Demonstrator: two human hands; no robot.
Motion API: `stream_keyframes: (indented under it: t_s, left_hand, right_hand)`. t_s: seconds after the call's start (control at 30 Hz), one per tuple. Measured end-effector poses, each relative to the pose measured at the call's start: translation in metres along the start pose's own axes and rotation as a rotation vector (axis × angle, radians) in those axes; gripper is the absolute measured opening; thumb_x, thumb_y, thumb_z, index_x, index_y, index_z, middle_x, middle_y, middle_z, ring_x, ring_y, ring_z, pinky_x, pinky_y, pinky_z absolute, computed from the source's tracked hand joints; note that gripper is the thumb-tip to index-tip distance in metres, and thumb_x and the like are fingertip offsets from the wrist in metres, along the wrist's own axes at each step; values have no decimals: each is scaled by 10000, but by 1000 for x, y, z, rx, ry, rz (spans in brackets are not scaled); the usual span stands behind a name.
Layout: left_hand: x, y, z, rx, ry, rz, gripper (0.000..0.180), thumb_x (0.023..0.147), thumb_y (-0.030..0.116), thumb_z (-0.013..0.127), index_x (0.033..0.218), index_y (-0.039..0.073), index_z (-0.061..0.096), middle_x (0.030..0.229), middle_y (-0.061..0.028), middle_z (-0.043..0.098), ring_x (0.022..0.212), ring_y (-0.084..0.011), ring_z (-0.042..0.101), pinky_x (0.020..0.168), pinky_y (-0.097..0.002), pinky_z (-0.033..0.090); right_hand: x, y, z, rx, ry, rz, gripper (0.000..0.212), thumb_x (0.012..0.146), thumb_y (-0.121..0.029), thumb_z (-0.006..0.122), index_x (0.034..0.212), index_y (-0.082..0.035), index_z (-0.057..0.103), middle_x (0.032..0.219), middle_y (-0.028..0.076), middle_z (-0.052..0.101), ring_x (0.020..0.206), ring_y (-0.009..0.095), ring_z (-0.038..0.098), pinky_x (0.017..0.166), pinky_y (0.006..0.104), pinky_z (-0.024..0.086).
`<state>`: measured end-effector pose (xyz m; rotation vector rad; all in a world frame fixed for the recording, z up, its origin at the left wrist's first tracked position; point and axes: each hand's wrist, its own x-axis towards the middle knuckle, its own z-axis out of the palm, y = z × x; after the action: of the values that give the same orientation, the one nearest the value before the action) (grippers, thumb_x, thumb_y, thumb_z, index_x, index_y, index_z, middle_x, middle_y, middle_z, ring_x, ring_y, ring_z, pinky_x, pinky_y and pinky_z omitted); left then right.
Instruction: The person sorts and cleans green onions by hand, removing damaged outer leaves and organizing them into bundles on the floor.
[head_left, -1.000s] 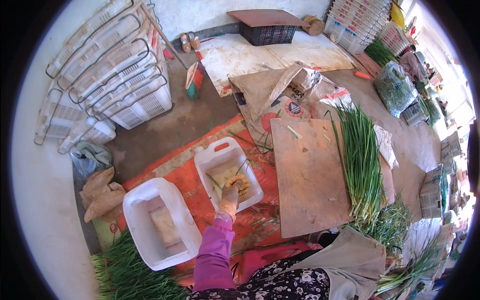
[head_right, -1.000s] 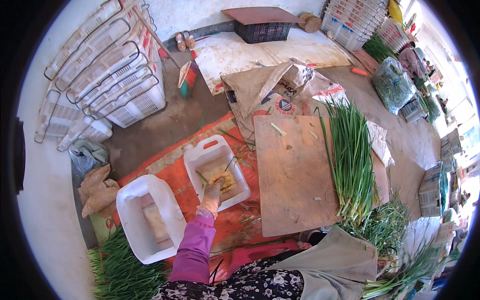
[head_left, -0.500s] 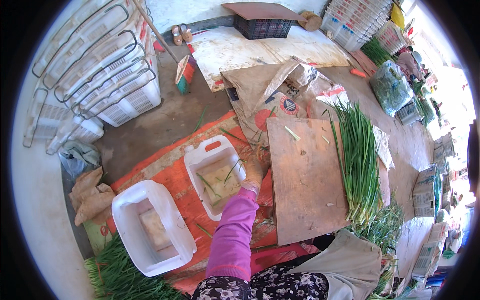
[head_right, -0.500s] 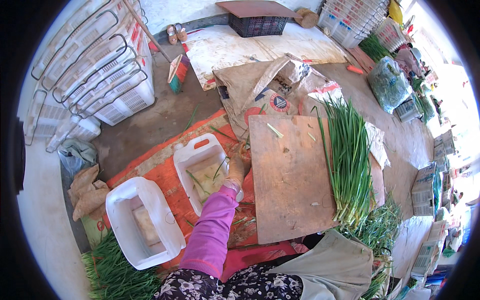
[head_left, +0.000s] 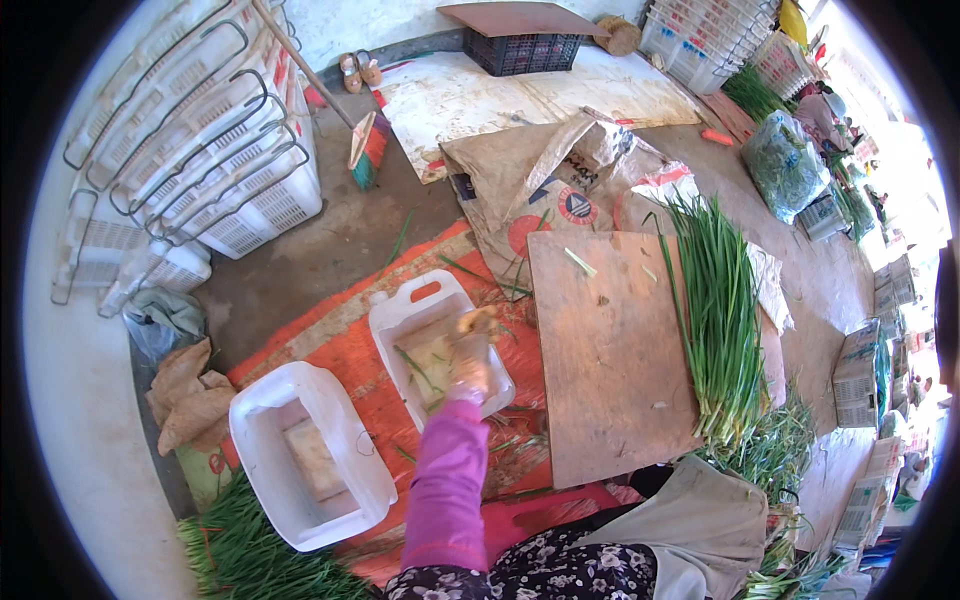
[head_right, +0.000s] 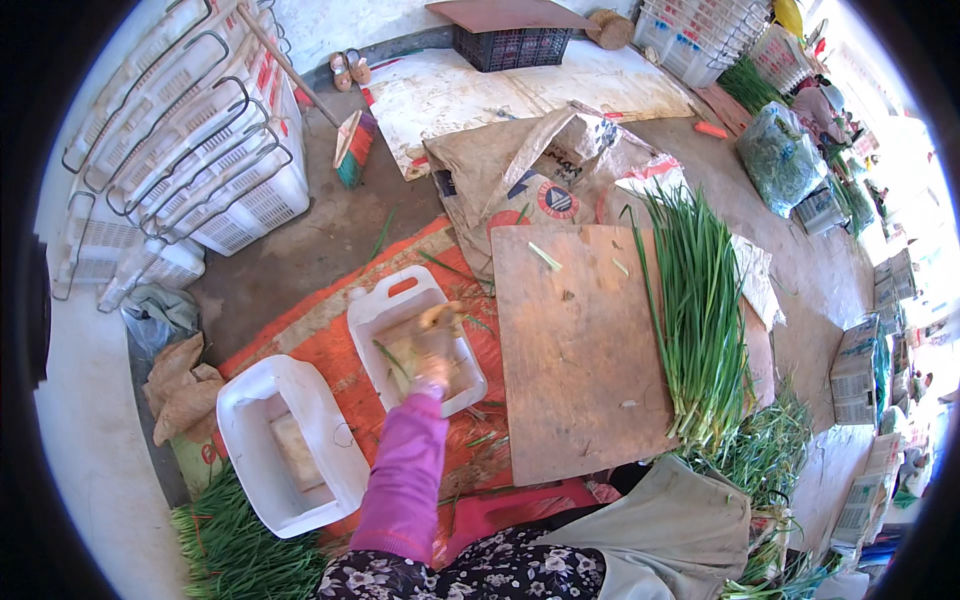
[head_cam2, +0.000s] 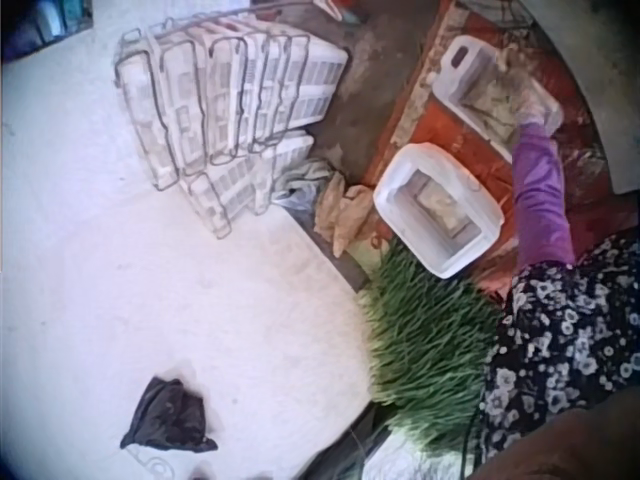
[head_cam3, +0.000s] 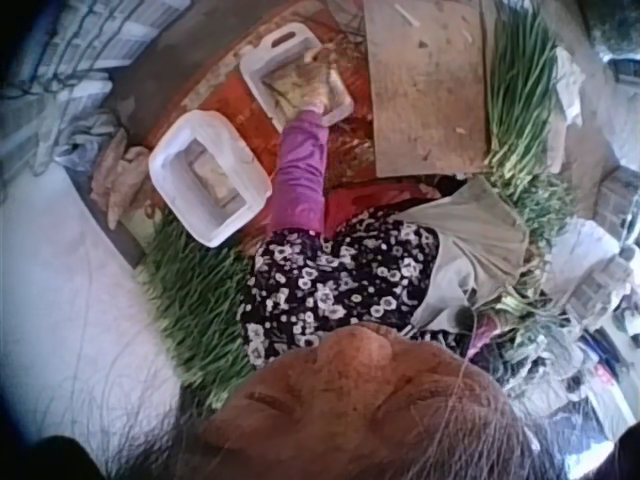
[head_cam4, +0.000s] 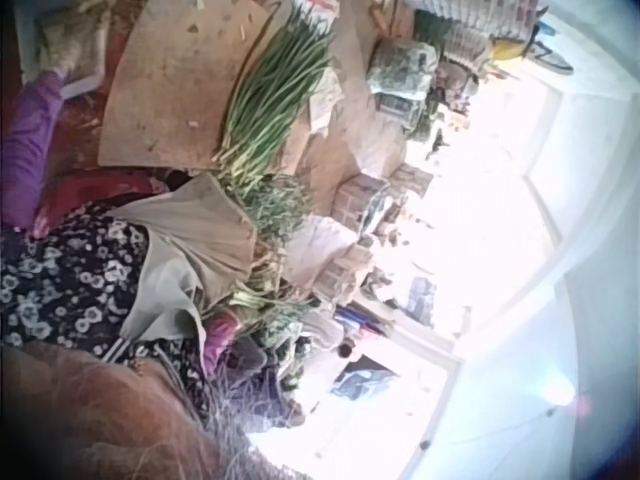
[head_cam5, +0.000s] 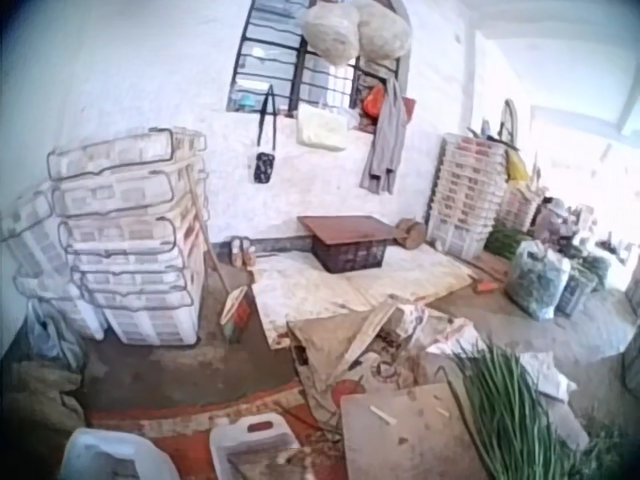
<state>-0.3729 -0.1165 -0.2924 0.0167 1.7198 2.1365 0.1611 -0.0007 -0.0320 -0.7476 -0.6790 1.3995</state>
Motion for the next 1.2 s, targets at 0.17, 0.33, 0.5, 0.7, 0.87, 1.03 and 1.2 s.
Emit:
stream_keyframes:
  t_s: [0.17, 0.33, 0.5, 0.7, 0.87, 1.03, 1.2]
  left_hand:
    - [-31, 110, -64, -77, 134, 115, 218, 848, 222, 629, 927, 20, 654, 687, -6, 601, 503, -54, 495, 430, -173, 364]
    - [-72, 220, -46, 102, 84, 532, 219, 849, 183, 625, 950, -9, 651, 713, -32, 619, 517, -62, 514, 430, -174, 382]
    - [-107, 243, 41, 198, -116, 865, 151, 841, 81, 597, 979, 50, 651, 890, -78, 661, 663, -136, 621, 576, -248, 507]
    - [-141, 152, 150, 556, -395, 1099, 171, 827, 125, 574, 990, 92, 617, 892, -130, 637, 818, -282, 623, 685, -371, 507]
    - [-187, 76, 173, 1029, -796, 758, 172, 880, 207, 477, 880, 78, 591, 749, -166, 576, 661, -336, 594, 541, -430, 468]
    - [-246, 18, 162, 1135, -1224, 855, 184, 880, 202, 446, 901, 69, 572, 752, -142, 581, 656, -336, 600, 550, -441, 477]
    - [-259, 7, 147, 1167, -1537, 652, 221, 865, 257, 479, 999, 101, 558, 816, -133, 584, 751, -328, 605, 626, -441, 487]
  right_hand:
    - [-4, -5, -17, 17, 24, -8, 221, 865, -191, 583, 984, -9, 543, 778, 53, 594, 702, 137, 565, 629, 243, 479]
    - [-5, -4, -33, 69, 13, -1, 228, 868, -195, 580, 992, -7, 547, 788, 57, 602, 714, 140, 574, 639, 245, 486]
    - [-6, -5, -47, 133, -11, -8, 234, 870, -198, 577, 1000, -5, 551, 798, 60, 610, 725, 143, 582, 649, 247, 494]
    - [-16, -17, -73, 187, 12, -72, 243, 873, -203, 572, 1010, -3, 556, 811, 65, 619, 739, 147, 593, 661, 250, 503]
    - [-22, -26, -106, 179, 90, -118, 250, 875, -206, 569, 1018, -1, 560, 821, 68, 627, 751, 150, 601, 671, 252, 510]
    - [-37, -43, -153, 154, 208, -195, 258, 878, -210, 565, 1027, 1, 564, 831, 72, 635, 762, 152, 610, 681, 254, 518]
    - [-43, -50, -202, 144, 264, -228, 266, 880, -213, 562, 1035, 3, 568, 841, 76, 642, 774, 155, 619, 691, 256, 526]
